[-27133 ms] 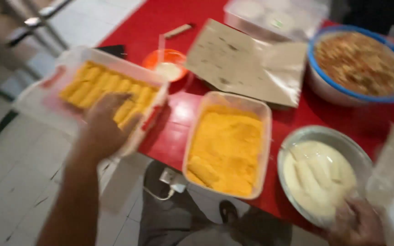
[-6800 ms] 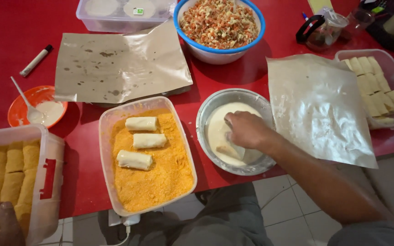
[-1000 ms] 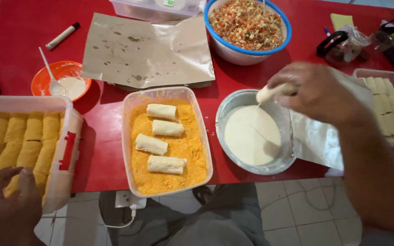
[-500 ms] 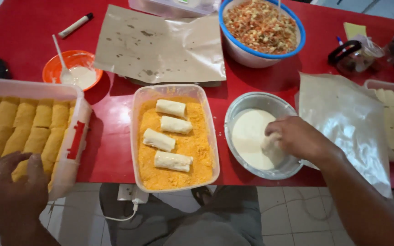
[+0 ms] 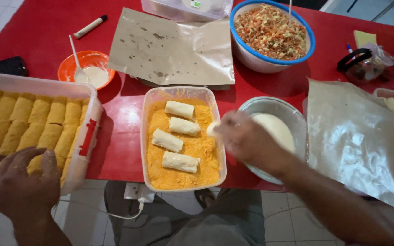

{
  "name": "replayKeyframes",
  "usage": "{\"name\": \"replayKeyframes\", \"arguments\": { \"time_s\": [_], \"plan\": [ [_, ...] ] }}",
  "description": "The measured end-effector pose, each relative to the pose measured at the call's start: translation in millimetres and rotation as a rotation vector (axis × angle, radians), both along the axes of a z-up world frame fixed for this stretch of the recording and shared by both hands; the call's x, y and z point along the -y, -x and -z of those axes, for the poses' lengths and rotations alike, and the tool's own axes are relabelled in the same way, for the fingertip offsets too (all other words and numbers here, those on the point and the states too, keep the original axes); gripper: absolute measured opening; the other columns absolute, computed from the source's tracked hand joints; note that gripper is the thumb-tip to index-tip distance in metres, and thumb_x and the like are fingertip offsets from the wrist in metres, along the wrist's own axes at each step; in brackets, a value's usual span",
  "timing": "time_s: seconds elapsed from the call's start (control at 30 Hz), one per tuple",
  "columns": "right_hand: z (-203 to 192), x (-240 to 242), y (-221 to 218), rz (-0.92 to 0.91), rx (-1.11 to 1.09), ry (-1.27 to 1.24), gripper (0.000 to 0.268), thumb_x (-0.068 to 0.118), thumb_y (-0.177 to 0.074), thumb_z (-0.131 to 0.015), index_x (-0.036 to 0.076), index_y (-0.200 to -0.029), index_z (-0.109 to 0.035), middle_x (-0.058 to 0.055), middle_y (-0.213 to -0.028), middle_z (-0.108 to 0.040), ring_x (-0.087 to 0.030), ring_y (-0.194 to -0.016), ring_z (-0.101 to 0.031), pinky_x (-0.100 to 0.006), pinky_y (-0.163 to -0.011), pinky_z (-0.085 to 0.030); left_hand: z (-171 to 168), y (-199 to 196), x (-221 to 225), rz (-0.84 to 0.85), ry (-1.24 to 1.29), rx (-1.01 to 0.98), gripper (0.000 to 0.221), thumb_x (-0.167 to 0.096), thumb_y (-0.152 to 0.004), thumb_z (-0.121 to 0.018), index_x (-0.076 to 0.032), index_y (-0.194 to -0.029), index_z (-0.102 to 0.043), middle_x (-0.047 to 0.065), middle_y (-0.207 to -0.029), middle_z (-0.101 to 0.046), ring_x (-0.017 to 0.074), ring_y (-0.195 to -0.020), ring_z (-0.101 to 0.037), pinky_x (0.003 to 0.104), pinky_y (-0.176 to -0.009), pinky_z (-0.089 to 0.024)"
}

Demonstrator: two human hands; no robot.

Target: Coating rolls by dipping them in a liquid wash and then in breadcrumbs or a similar powder.

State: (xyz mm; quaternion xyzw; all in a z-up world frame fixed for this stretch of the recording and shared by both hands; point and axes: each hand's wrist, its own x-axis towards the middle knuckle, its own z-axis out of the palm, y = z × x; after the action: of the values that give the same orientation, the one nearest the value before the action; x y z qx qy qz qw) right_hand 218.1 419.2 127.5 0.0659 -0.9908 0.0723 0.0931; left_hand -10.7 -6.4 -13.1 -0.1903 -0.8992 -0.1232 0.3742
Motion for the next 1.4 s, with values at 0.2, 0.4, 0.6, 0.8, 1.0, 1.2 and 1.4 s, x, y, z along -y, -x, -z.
{"name": "replayKeyframes", "arguments": {
  "time_s": [0.2, 0.4, 0.6, 0.8, 1.0, 1.2, 1.4],
  "plan": [
    [-0.3, 19.2, -12.9, -0.178, 0.334, 0.067, 0.023, 0.016, -0.099, -0.061, 0.009, -0.115, -0.076, -0.009, -0.11, -0.075, -0.025, -0.099, -0.067, -0.042, -0.084, -0.053, -11.5, -4.0, -4.8, 0.031, -0.012, 0.015, 0.004, -0.018, -0.109, -0.084, -0.015, -0.113, -0.085, 0.001, -0.125, -0.085, 0.0246, -0.115, -0.079, 0.04, -0.1, -0.058],
    [-20.7, -37.9, -67.7, 0.174, -0.146, 0.225, 0.021, 0.01, -0.091, -0.071, 0.008, -0.111, -0.076, -0.006, -0.112, -0.078, -0.023, -0.107, -0.072, -0.038, -0.096, -0.054, -42.2, -35.0, -24.1, 0.253, -0.161, -0.094, 0.008, 0.009, -0.106, -0.085, 0.004, -0.111, -0.082, 0.021, -0.123, -0.08, 0.0371, -0.115, -0.073, 0.049, -0.109, -0.058],
    [55.7, -70.6, -122.9, 0.52, -0.111, 0.169, 0.025, 0.021, -0.092, -0.066, 0.011, -0.113, -0.075, -0.006, -0.116, -0.075, -0.026, -0.109, -0.069, -0.041, -0.099, -0.051, -68.4, -141.1, -119.0, 0.746, -0.145, 0.09, 0.024, -0.022, -0.089, -0.079, -0.013, -0.11, -0.072, 0.008, -0.115, -0.072, 0.0289, -0.108, -0.068, 0.047, -0.1, -0.052],
    [84.5, -64.5, -141.4, 0.54, -0.567, 0.091, 0.008, 0.007, -0.098, -0.073, 0.002, -0.103, -0.077, -0.011, -0.105, -0.076, -0.026, -0.098, -0.072, -0.038, -0.091, -0.056, -55.9, -189.0, -163.0, 0.936, -0.041, 0.102, 0.007, -0.018, -0.1, -0.065, -0.013, -0.096, -0.068, 0.002, -0.086, -0.059, 0.0225, -0.076, -0.058, 0.038, -0.069, -0.042],
    [97.5, -79.2, -149.2, 0.553, -0.624, 0.099, 0.007, 0.004, -0.099, -0.072, -0.002, -0.095, -0.076, -0.015, -0.099, -0.077, -0.03, -0.089, -0.072, -0.04, -0.085, -0.056, 10.5, -183.3, -153.9, 0.686, -0.155, -0.346, 0.015, -0.024, -0.096, -0.048, -0.03, -0.097, -0.061, -0.005, -0.084, -0.054, 0.0127, -0.066, -0.052, 0.037, -0.066, -0.034],
    [103.1, -85.0, -150.2, 0.598, -0.627, 0.162, 0.003, 0.003, -0.098, -0.073, 0.002, -0.098, -0.076, -0.012, -0.102, -0.076, -0.028, -0.094, -0.071, -0.04, -0.088, -0.054, -14.6, -193.8, -166.4, 0.843, -0.299, -0.228, 0.013, -0.02, -0.098, -0.063, -0.02, -0.102, -0.076, -0.003, -0.085, -0.059, 0.0131, -0.065, -0.059, 0.034, -0.068, -0.042],
    [97.1, -75.9, -150.6, 0.569, -0.617, 0.212, 0.006, -0.001, -0.098, -0.072, -0.004, -0.1, -0.077, -0.017, -0.103, -0.076, -0.03, -0.095, -0.072, -0.042, -0.089, -0.056, -7.5, -200.6, -139.8, 0.896, -0.113, 0.0, 0.019, -0.019, -0.102, -0.058, -0.018, -0.113, -0.074, -0.003, -0.087, -0.064, 0.0179, -0.076, -0.062, 0.04, -0.073, -0.042]
  ]
}}
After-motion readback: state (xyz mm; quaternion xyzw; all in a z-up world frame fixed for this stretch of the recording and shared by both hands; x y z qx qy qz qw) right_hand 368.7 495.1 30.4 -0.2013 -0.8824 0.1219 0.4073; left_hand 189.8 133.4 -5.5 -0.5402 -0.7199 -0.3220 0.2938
